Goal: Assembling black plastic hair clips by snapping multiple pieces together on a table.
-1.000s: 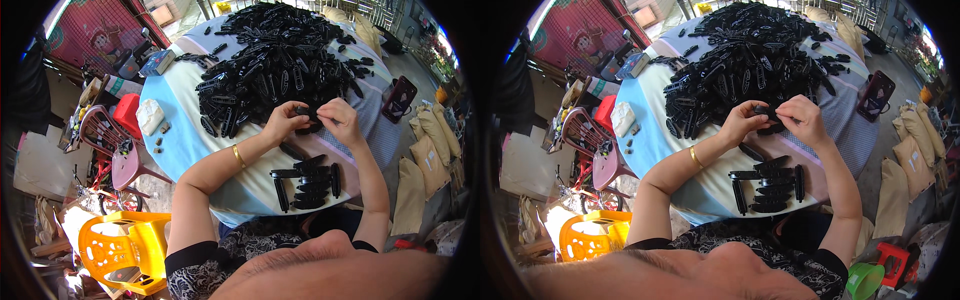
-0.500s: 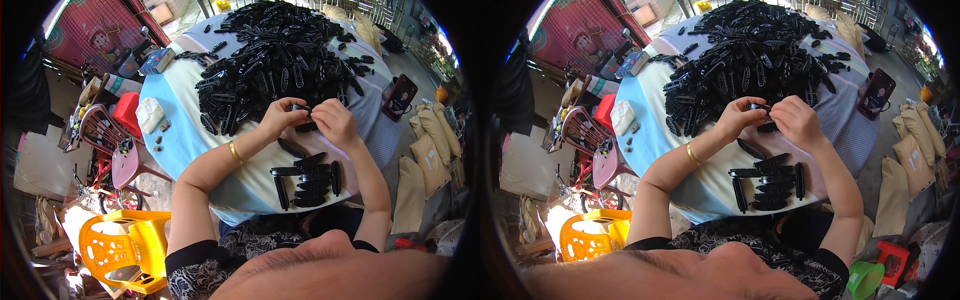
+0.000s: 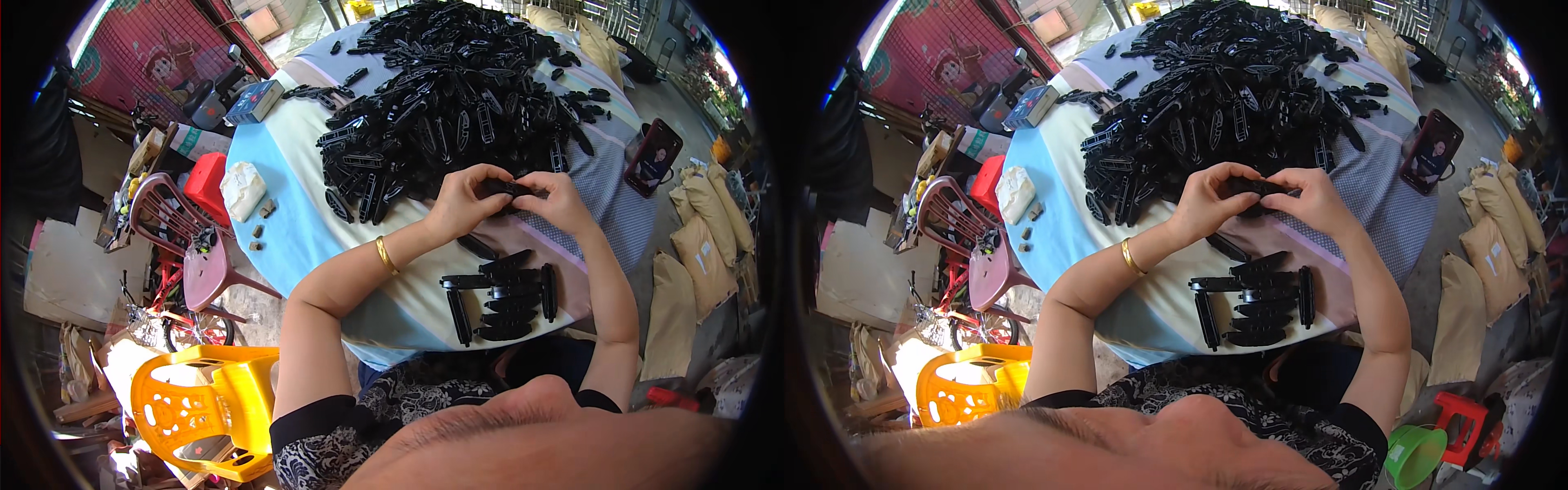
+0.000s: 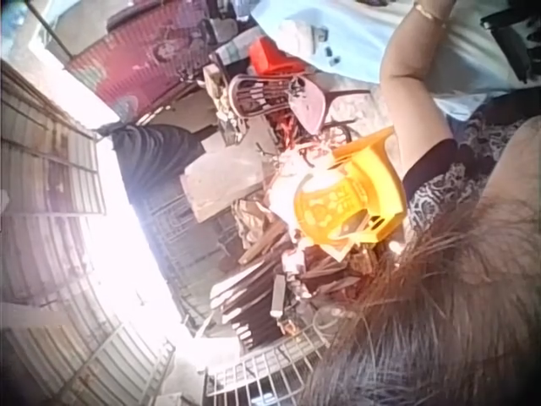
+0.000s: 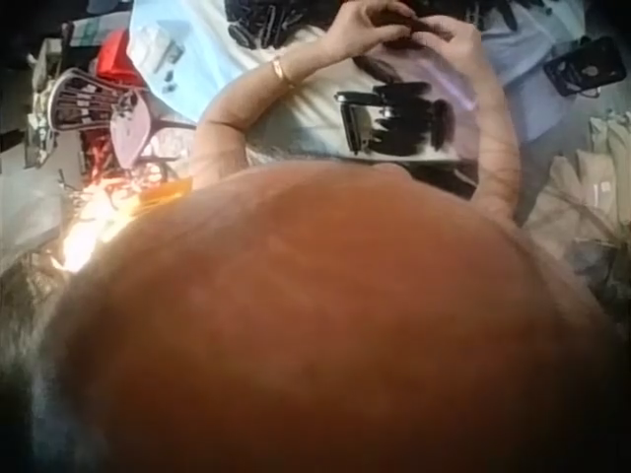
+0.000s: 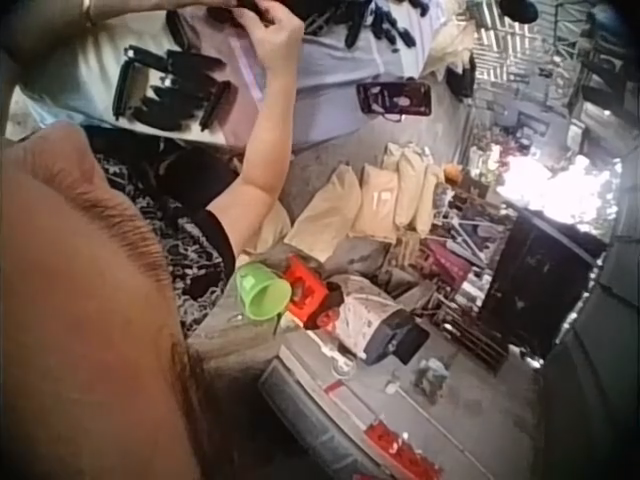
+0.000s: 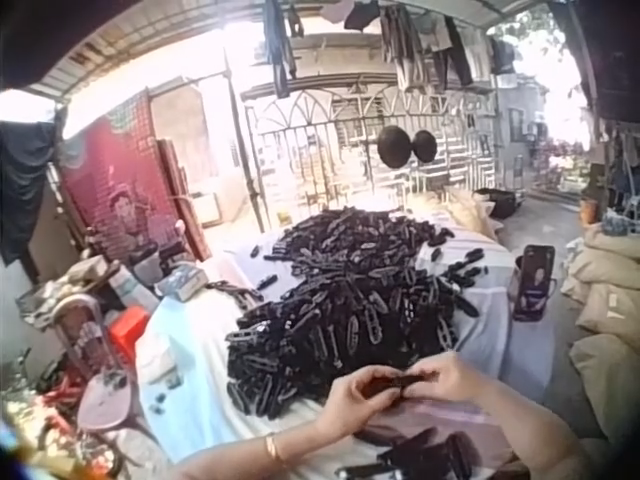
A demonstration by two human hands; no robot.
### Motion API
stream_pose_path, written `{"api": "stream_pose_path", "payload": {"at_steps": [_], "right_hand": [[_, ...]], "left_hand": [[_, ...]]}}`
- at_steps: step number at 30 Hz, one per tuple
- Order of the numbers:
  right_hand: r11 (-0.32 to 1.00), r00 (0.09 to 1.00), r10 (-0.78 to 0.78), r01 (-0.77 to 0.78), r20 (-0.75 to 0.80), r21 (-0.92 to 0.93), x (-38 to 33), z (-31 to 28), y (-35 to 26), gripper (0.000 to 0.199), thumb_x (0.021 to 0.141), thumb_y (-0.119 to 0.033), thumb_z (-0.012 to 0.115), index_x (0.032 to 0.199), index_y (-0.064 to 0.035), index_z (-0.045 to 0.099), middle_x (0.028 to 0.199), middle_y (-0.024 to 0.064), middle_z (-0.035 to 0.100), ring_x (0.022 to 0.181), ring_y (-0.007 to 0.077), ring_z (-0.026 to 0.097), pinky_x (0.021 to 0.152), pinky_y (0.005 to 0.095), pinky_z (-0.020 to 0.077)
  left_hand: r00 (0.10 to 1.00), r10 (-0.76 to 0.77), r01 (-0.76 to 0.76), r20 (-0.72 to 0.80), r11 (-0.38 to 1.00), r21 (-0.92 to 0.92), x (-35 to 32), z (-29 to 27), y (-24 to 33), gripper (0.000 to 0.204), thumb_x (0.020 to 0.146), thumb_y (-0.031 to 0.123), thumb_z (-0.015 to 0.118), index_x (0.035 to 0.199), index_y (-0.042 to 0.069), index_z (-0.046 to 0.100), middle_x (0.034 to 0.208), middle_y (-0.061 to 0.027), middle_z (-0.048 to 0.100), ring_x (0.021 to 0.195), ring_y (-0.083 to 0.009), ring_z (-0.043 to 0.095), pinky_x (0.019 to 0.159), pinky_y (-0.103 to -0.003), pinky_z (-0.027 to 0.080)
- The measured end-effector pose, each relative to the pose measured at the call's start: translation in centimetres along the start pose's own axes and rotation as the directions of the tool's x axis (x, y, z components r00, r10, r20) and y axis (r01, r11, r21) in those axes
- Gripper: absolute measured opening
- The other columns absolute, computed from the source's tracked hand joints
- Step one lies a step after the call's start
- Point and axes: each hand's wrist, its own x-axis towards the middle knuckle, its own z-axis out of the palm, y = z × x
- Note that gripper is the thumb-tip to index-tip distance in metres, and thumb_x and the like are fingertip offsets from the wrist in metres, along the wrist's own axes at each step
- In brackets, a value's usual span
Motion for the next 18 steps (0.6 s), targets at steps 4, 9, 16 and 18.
{"api": "stream_pose_path", "payload": {"at_steps": [4,9,16,18], "right_hand": [[0.977,0.932,0.108,-0.035,-0.345,0.21,0.4,-5.0,5.5,0.025,0.092,-0.02,0.054,0.106,-0.0009,0.063,0.093,0.0073,0.067,0.078,0.0106,0.062,0.069,0.0224,0.0491],[0.821,0.876,0.143,-0.365,-0.46,-0.439,0.0,-5.8,10.3,0.028,0.078,-0.018,0.062,0.102,-0.0029,0.065,0.098,0.0143,0.065,0.086,0.0268,0.065,0.075,0.0358,0.0507],[0.555,0.827,0.2,-0.538,-0.526,-0.635,1.0,-4.4,7.7,0.019,0.078,-0.018,0.061,0.091,-0.006,0.067,0.093,0.0133,0.065,0.088,0.032,0.062,0.077,0.0419,0.0491],[0.545,0.821,0.152,-0.534,-0.55,-0.646,1.0,-4.2,7.4,0.016,0.078,-0.017,0.062,0.088,-0.0054,0.066,0.09,0.0125,0.066,0.086,0.0319,0.062,0.076,0.0419,0.0492]], "left_hand": [[0.95,0.052,0.006,0.307,0.983,-0.185,-0.8,1.5,-1.5,0.028,0.075,-0.002,0.068,0.102,-0.002,0.059,0.095,-0.0049,0.063,0.086,-0.0104,0.06,0.075,-0.023,0.05],[0.837,0.075,-0.178,0.542,0.974,0.139,-1.0,1.4,0.3,0.028,0.076,0.021,0.073,0.096,0.003,0.064,0.09,-0.0076,0.065,0.083,-0.017,0.059,0.073,-0.029,0.047],[0.956,0.209,-0.292,0.205,0.641,0.71,0.7,0.0,-2.1,0.033,0.071,0.017,0.072,0.1,0.004,0.064,0.089,-0.0101,0.06,0.091,-0.028,0.053,0.082,-0.035,0.046],[0.946,0.219,-0.324,0.239,0.626,0.709,0.7,-0.1,-2.7,0.037,0.068,0.019,0.073,0.101,0.003,0.064,0.09,-0.0118,0.062,0.087,-0.0286,0.056,0.082,-0.035,0.047]]}}
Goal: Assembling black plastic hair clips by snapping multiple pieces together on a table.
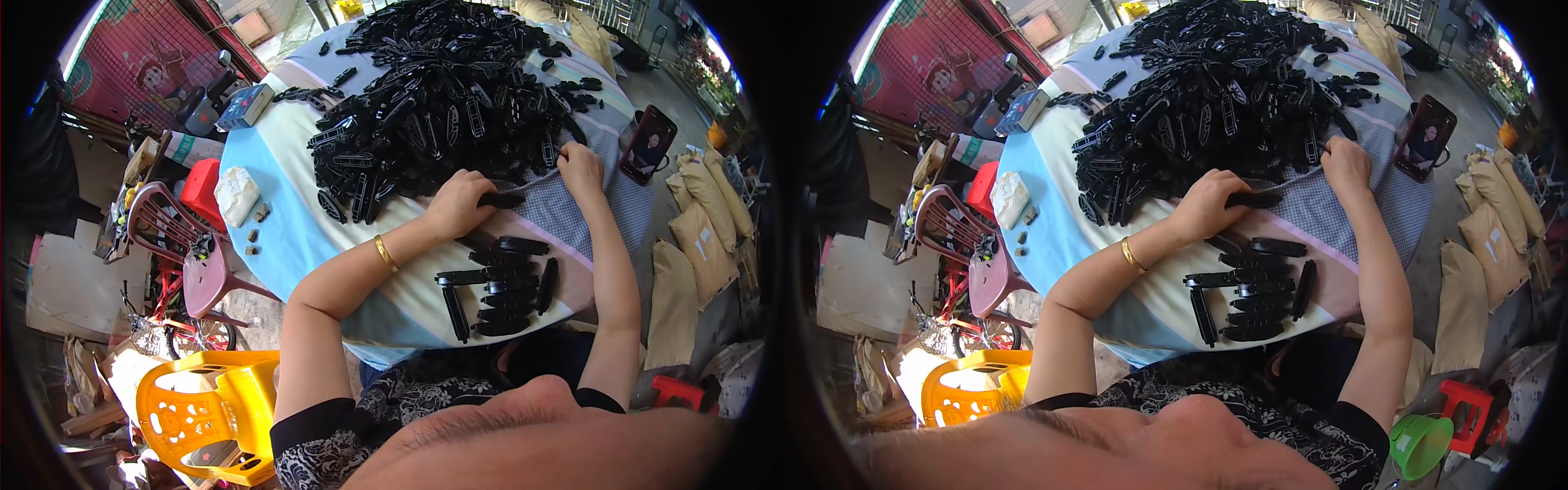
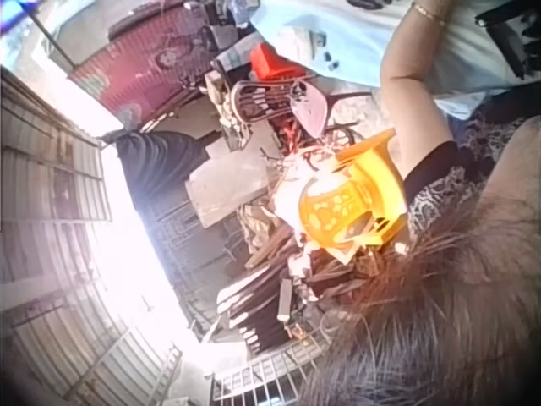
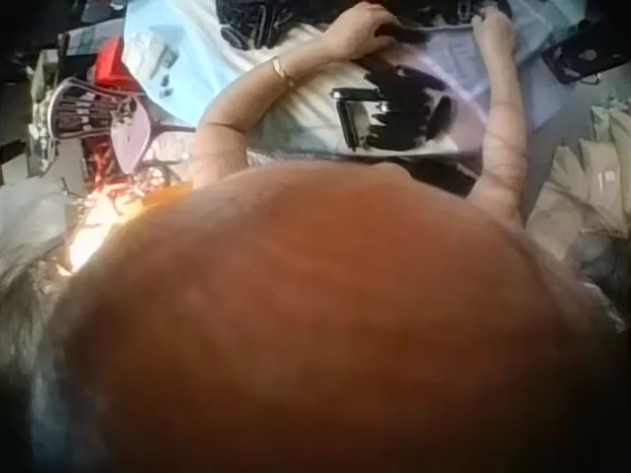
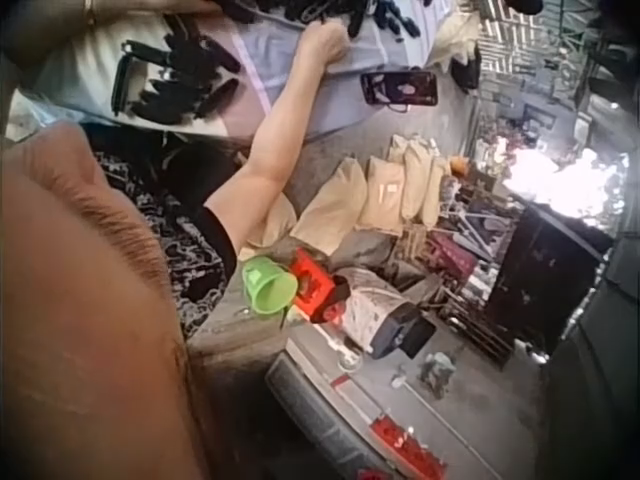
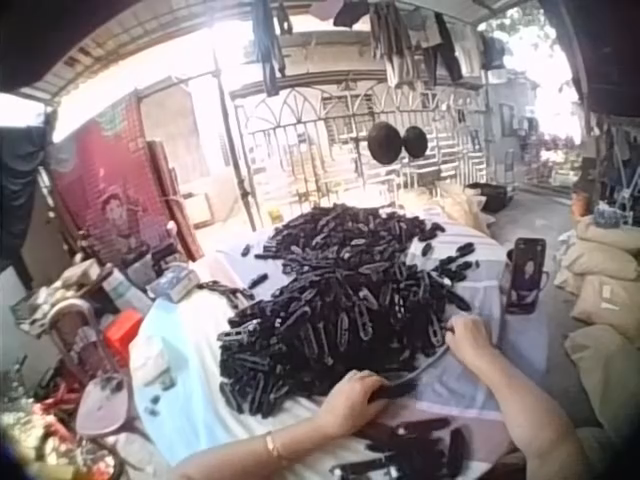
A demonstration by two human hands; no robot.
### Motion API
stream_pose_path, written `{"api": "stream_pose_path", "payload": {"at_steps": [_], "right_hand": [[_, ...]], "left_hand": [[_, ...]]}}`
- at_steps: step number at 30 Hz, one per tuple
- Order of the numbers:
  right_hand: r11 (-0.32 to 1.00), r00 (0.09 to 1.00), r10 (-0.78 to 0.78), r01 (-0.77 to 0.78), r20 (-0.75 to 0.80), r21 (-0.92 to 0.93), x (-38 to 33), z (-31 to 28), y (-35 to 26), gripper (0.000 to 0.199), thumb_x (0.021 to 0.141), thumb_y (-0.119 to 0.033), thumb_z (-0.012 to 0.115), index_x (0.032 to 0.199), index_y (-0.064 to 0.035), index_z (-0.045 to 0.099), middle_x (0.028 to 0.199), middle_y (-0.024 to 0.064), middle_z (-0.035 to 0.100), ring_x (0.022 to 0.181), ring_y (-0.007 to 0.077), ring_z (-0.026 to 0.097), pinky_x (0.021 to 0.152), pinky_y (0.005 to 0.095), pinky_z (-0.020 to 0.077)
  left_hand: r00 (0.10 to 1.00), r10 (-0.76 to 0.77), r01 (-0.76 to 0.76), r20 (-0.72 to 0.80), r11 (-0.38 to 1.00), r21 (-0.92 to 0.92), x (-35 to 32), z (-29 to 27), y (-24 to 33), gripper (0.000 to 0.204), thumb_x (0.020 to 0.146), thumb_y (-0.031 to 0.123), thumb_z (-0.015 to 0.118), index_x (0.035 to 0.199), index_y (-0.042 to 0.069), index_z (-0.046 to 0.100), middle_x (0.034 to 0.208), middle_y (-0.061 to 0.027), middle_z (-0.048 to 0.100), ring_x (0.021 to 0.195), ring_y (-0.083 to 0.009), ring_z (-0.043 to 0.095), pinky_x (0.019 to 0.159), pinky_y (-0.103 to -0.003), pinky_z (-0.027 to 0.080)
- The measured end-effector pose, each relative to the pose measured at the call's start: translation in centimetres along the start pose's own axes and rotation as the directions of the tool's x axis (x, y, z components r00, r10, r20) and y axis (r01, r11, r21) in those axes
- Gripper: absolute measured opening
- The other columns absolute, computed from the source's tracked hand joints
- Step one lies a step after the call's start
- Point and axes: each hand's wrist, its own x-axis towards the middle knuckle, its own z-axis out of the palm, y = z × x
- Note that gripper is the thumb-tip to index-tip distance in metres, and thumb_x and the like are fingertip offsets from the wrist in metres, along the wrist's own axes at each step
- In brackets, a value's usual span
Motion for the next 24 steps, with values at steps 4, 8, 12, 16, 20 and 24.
{"api": "stream_pose_path", "payload": {"at_steps": [4,8,12,16,20,24], "right_hand": [[0.982,0.979,0.024,0.014,-0.203,0.187,0.0,-1.4,0.8,0.013,0.08,-0.013,0.063,0.088,-0.003,0.065,0.082,0.0117,0.067,0.075,0.0273,0.066,0.065,0.0368,0.051],[0.614,0.934,-0.055,0.311,-0.353,0.726,-0.8,-1.8,-0.6,0.013,0.079,-0.003,0.066,0.093,-0.0025,0.066,0.077,0.0065,0.067,0.067,0.012,0.064,0.058,0.0225,0.048],[0.493,0.811,-0.458,0.573,-0.365,0.655,-3.1,-4.5,-4.7,0.012,0.072,0.002,0.07,0.083,-0.0024,0.067,0.081,0.0066,0.064,0.073,0.0159,0.06,0.062,0.024,0.0474],[0.46,0.749,-0.552,0.641,-0.367,0.615,-3.5,-4.6,-5.4,0.014,0.068,0.004,0.07,0.08,-0.003,0.067,0.08,0.0061,0.065,0.079,0.0203,0.059,0.066,0.028,0.0487],[0.477,0.709,-0.6,0.689,-0.371,0.545,-3.6,-4.7,-5.7,0.013,0.067,0.004,0.07,0.077,-0.0029,0.067,0.079,0.0051,0.066,0.079,0.021,0.059,0.065,0.0287,0.0495],[0.465,0.69,-0.614,0.708,-0.383,0.531,-3.8,-5.0,-6.0,0.012,0.067,0.004,0.07,0.077,-0.0023,0.067,0.079,0.0057,0.066,0.078,0.021,0.059,0.064,0.0286,0.0498]], "left_hand": [[0.964,-0.26,0.266,0.059,0.92,-0.288,0.4,-0.4,0.6,0.038,0.075,0.019,0.07,0.108,0.003,0.061,0.086,-0.0098,0.065,0.077,-0.0226,0.06,0.072,-0.031,0.05],[0.895,-0.362,0.435,0.261,0.575,-0.693,0.5,-0.8,0.4,0.035,0.087,0.018,0.063,0.116,0.0,0.055,0.088,-0.0072,0.066,0.073,-0.0093,0.059,0.068,-0.022,0.049],[0.899,-0.317,0.419,0.302,0.424,-0.803,0.5,-0.7,0.2,0.038,0.09,0.018,0.06,0.121,-0.001,0.051,0.088,-0.007,0.064,0.074,-0.0092,0.059,0.068,-0.022,0.05],[0.902,-0.245,0.398,0.355,0.153,-0.905,0.6,-0.7,-0.6,0.04,0.09,0.017,0.059,0.123,-0.001,0.049,0.089,-0.0076,0.063,0.074,-0.0104,0.06,0.069,-0.023,0.051],[0.925,-0.213,0.355,0.316,0.183,-0.917,0.5,-1.1,-0.4,0.038,0.088,0.015,0.062,0.121,-0.001,0.051,0.088,-0.009,0.064,0.073,-0.0118,0.062,0.071,-0.025,0.053],[0.926,-0.228,0.348,0.301,0.205,-0.915,0.6,-0.9,-0.7,0.035,0.087,0.009,0.062,0.119,-0.003,0.053,0.094,-0.009,0.063,0.081,-0.0136,0.063,0.075,-0.026,0.054]]}}
